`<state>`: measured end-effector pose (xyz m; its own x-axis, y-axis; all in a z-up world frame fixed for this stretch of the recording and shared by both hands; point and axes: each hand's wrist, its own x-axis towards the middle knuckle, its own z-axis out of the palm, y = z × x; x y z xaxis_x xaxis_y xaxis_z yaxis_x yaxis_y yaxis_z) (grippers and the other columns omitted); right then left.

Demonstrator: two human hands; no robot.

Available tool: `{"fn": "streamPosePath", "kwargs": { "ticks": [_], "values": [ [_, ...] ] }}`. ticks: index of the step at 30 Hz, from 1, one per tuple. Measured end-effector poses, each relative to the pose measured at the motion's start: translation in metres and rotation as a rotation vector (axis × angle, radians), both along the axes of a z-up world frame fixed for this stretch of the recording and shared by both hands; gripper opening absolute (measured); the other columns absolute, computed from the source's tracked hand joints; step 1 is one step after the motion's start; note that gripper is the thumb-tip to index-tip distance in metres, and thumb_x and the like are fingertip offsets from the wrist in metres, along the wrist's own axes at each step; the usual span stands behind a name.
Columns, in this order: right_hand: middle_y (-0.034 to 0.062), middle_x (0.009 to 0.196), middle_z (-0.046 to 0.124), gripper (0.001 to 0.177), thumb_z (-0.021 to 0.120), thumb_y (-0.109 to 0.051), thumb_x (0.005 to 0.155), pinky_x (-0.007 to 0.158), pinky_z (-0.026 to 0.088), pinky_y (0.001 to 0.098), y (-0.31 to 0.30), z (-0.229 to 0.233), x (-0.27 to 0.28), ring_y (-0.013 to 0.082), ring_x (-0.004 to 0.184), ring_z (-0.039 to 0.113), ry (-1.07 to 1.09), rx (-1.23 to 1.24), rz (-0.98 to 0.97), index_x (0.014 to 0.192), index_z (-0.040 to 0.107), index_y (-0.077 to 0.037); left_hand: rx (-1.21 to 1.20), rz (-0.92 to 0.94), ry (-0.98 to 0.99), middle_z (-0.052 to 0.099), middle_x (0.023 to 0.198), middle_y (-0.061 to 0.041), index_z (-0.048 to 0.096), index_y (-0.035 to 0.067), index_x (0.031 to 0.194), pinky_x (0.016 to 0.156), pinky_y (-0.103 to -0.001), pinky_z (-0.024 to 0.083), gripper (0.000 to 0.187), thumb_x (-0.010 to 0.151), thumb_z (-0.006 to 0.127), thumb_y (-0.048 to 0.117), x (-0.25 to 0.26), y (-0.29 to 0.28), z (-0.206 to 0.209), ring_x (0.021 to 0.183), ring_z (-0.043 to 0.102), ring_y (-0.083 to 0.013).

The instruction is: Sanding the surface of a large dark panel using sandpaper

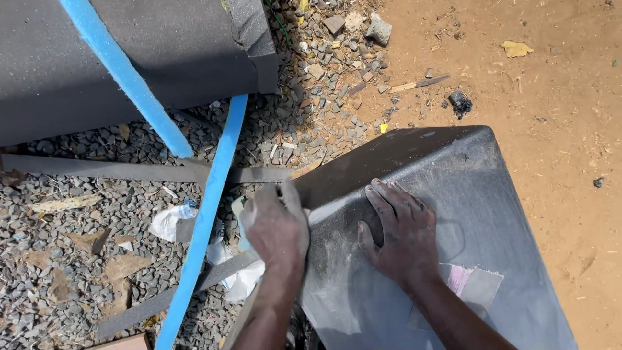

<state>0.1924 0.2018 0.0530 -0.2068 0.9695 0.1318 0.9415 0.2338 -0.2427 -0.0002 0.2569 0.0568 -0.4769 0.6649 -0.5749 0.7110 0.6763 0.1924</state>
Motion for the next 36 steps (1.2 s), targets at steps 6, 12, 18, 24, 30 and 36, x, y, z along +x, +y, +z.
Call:
{"fn": "streamPosePath", "kwargs": {
  "ticks": [6,12,18,24,30,36],
  "values": [
    [-0.0059,0.138,0.056,0.058,0.054,-0.055,0.090,0.110,0.039,0.0395,-0.004,-0.014,-0.003,0.0162,0.131,0.054,-0.086,0.039,-0.045,0.143,0.059,-0.033,0.034,-0.371,-0.302,0.068,0.118,-0.034,0.068,-0.006,0.120,0.105,-0.063,0.045,0.046,0.106,0.046,0.032,0.022,0.039,0.026,0.117,0.064,-0.0527],
    [-0.0032,0.149,0.057,0.056,0.063,-0.043,0.091,0.100,0.046,0.0463,-0.001,-0.003,0.001,0.0210,0.130,0.059,-0.065,-0.033,-0.024,0.142,0.059,-0.021,0.179,-0.123,0.019,0.068,0.115,-0.012,0.064,0.012,0.118,0.112,-0.059,0.041,0.054,0.109,0.022,0.045,0.000,-0.002,-0.013,0.107,0.066,-0.0308],
    [0.0050,0.146,0.057,0.056,0.062,-0.045,0.091,0.098,0.045,0.0506,-0.009,-0.015,0.001,0.0308,0.129,0.058,-0.030,-0.022,-0.009,0.139,0.060,-0.015,0.307,-0.325,-0.287,0.057,0.132,-0.020,0.058,0.013,0.133,0.110,-0.058,0.037,0.056,0.108,0.018,0.044,0.035,0.022,-0.017,0.117,0.060,-0.0379],
    [0.0001,0.148,0.057,0.060,0.062,-0.047,0.091,0.101,0.045,0.0491,-0.003,-0.009,0.002,0.0257,0.131,0.057,-0.078,-0.017,-0.038,0.145,0.059,-0.021,0.128,-0.095,0.032,0.061,0.116,-0.010,0.059,0.014,0.120,0.068,-0.047,0.060,0.053,0.108,0.021,0.048,-0.009,-0.003,-0.016,0.091,0.063,-0.0251],
    [0.0076,0.142,0.059,0.056,0.061,-0.048,0.092,0.100,0.043,0.0509,-0.013,-0.018,0.005,0.0320,0.125,0.058,-0.105,0.010,-0.003,0.137,0.062,-0.015,0.183,-0.244,-0.265,0.058,0.117,-0.012,0.056,0.009,0.127,0.097,-0.049,0.050,0.056,0.109,0.019,0.047,0.031,0.030,-0.007,0.094,0.066,-0.0255],
    [-0.0019,0.151,0.054,0.060,0.062,-0.047,0.092,0.109,0.042,0.0499,-0.006,-0.011,0.003,0.0243,0.136,0.054,-0.078,-0.021,-0.034,0.145,0.056,-0.021,0.361,-0.144,0.151,0.061,0.105,-0.010,0.062,0.010,0.105,0.063,-0.046,0.057,0.042,0.112,0.031,0.037,-0.007,-0.009,-0.023,0.088,0.061,-0.0275]
  ]
}}
